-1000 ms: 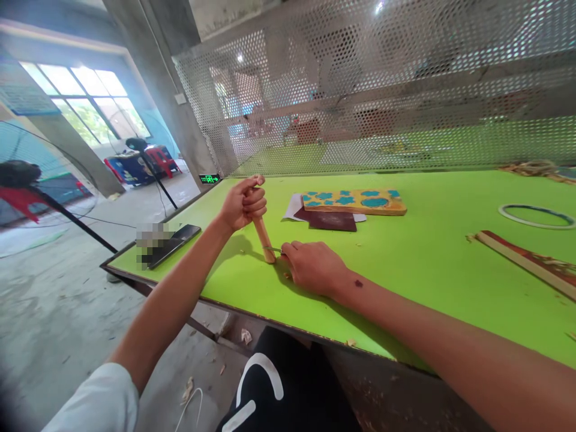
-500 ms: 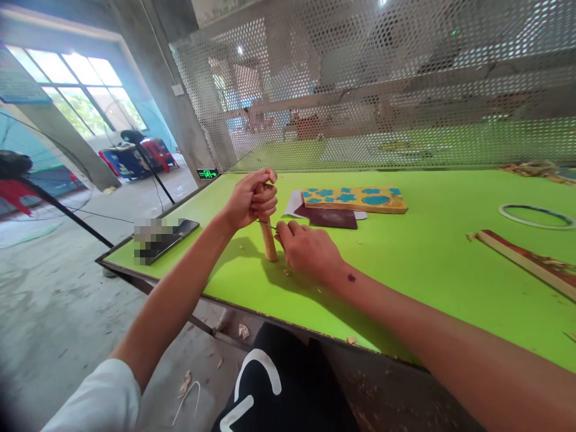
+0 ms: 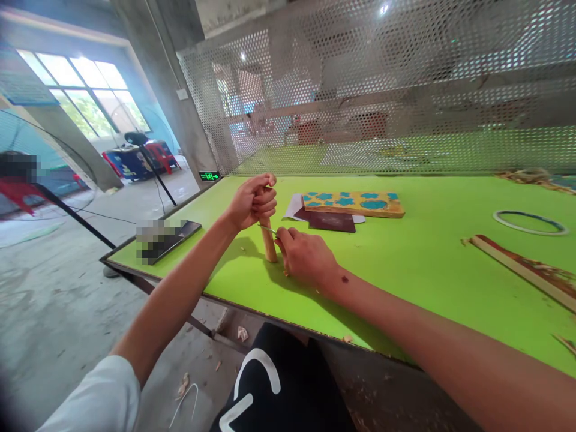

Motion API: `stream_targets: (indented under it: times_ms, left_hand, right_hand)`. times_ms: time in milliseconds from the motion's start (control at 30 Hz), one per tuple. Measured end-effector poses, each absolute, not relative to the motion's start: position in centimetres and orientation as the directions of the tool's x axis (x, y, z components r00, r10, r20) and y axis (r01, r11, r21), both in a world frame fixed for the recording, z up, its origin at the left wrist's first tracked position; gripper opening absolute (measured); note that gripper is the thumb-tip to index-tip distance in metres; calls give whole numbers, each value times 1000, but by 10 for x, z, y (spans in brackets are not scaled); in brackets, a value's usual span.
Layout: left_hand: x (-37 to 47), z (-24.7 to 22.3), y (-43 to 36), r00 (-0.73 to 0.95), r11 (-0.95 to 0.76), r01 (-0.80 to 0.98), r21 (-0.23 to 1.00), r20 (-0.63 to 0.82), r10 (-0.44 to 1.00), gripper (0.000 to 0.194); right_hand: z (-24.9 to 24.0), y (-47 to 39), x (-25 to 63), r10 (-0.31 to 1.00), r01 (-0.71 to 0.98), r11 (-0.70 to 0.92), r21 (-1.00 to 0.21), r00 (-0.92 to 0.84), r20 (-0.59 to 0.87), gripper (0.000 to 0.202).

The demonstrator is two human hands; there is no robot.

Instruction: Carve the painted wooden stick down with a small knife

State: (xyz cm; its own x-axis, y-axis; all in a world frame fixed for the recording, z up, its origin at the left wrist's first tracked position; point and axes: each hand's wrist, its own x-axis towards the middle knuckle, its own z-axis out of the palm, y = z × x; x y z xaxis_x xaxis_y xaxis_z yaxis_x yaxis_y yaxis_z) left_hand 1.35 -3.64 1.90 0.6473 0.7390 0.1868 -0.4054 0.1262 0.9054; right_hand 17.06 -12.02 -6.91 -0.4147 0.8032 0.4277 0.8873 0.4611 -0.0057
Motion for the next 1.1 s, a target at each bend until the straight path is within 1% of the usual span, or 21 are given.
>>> stream_targets:
  times_ms: [200,400,600,767,933,1000,1100]
  left_hand:
    - [9,15,-27,638,108,-419,902,207,742,24]
    - [4,13,-23,634,129,-422,897,191,749,22]
    - [-3,12,-18,651,127,-428,895,208,730,26]
    - [-6,10,-13,645,151,-429,891,185,742,28]
    - [-8,8,-10,668,149,-436,888,208,715,30]
    - [-7,8,-10,666,155,-439,885,205,718,30]
    - [-3,10,-14,626,164,-456,875,184,758,28]
  right_hand:
    - [-70,-121,170,816,888,460,-20,-413,405,39]
    - [-71,-121,173,820,880,472,-50,-418,390,36]
    - [-74,-126,179,826,871,489,-48,-444,348,36]
    - [-71,-128,185,822,850,526,-22,-501,270,31]
    - [-68,-127,188,842,856,516,-32,-500,200,32]
    - [-68,-126,190,835,849,527,-35,-510,206,33]
    - [-69,-122,190,815,838,544,-36,-518,260,35]
